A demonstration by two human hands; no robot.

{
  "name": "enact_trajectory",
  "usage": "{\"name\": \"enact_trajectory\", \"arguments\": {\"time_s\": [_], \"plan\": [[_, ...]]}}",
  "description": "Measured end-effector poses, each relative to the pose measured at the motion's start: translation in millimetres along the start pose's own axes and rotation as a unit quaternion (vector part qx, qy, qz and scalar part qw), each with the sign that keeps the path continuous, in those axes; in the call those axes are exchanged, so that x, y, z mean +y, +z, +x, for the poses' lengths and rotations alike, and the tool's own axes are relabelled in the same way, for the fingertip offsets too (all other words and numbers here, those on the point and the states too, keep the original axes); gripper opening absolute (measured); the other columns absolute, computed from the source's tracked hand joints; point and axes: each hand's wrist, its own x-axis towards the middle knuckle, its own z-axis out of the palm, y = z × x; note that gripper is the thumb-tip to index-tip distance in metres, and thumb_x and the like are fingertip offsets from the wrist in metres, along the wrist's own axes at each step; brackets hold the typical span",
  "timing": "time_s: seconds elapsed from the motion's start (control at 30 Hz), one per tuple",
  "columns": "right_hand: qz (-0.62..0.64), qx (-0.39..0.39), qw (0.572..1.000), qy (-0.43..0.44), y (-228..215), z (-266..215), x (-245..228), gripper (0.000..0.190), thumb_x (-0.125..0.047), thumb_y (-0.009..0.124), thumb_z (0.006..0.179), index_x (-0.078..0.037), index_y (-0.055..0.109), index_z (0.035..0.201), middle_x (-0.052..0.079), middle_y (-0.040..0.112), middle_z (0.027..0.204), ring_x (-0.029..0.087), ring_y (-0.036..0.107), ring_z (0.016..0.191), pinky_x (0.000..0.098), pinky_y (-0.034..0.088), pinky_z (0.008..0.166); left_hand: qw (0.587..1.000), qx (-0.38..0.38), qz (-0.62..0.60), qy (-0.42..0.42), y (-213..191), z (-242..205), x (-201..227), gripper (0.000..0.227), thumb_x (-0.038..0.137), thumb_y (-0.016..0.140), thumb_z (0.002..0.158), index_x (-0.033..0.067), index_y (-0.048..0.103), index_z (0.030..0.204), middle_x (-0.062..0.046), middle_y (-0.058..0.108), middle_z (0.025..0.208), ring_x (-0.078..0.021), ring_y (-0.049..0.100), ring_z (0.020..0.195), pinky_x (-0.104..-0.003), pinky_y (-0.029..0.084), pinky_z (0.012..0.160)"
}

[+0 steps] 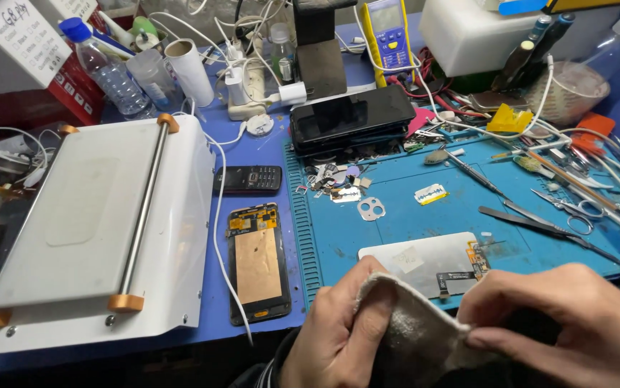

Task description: The person pries along the edge of a phone display assembly with a thin blade to separate it from the frame, then peels the display panel off the phone body. They apply a piece of tape to the panel, then wipe and rub the panel surface with a cloth.

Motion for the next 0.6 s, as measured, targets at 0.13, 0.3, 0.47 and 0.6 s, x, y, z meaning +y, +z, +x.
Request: {"name": "enact_trajectory", "arguments": {"time_s": [0.13,0.3,0.47,0.6], "plan": [[-0.064,0.076,0.99,0.096,-55.5,27.6,41.8,0.04,-0.022,0.087,0.064,-0.017,0.083,0.104,-0.004,0.097,0.101,0.01,0.097,0.09,0.03,0.076,0.093,0.998,-0.028,0.06,0.012,1.4,3.9,-18.3,0.027,0.02,0.042,0.109,-0.0006,0.059,0.111,0.001,0.053,0.061,-0.0072,0.039,0.048,-0.026,0.03,0.046],[-0.356,0.463,0.808,-0.072,-157.3,73.5,221.3,0.07,0.01,0.095,0.106,0.021,0.041,0.149,0.043,0.052,0.137,0.054,0.059,0.118,0.0573,0.057,0.083,0.946,0.013,0.321,0.027,1.1,0.4,-24.3,0.01,0.013,0.068,0.082,0.0127,0.061,0.089,-0.006,0.071,0.061,-0.0222,0.063,0.041,-0.033,0.05,0.043],[-0.336,0.474,0.809,-0.087,-197.3,110.8,307.1,0.067,0.017,0.093,0.109,0.017,0.035,0.144,0.041,0.052,0.126,0.053,0.065,0.112,0.0563,0.062,0.089,0.921,0.059,0.375,0.086,3.2,-2.9,-1.8,0.023,0.024,0.073,0.086,0.0107,0.064,0.071,0.001,0.062,0.061,-0.0172,0.05,0.042,-0.031,0.038,0.04],[-0.297,0.485,0.822,-0.02,-211.4,129.7,376.9,0.057,0.015,0.084,0.105,0.017,0.04,0.141,0.039,0.057,0.124,0.052,0.065,0.112,0.057,0.056,0.097,0.954,0.044,0.294,0.043,-6.3,-4.4,5.1,0.012,0.021,0.07,0.089,0.0107,0.076,0.085,-0.007,0.068,0.055,-0.0187,0.05,0.036,-0.031,0.041,0.038]]}}
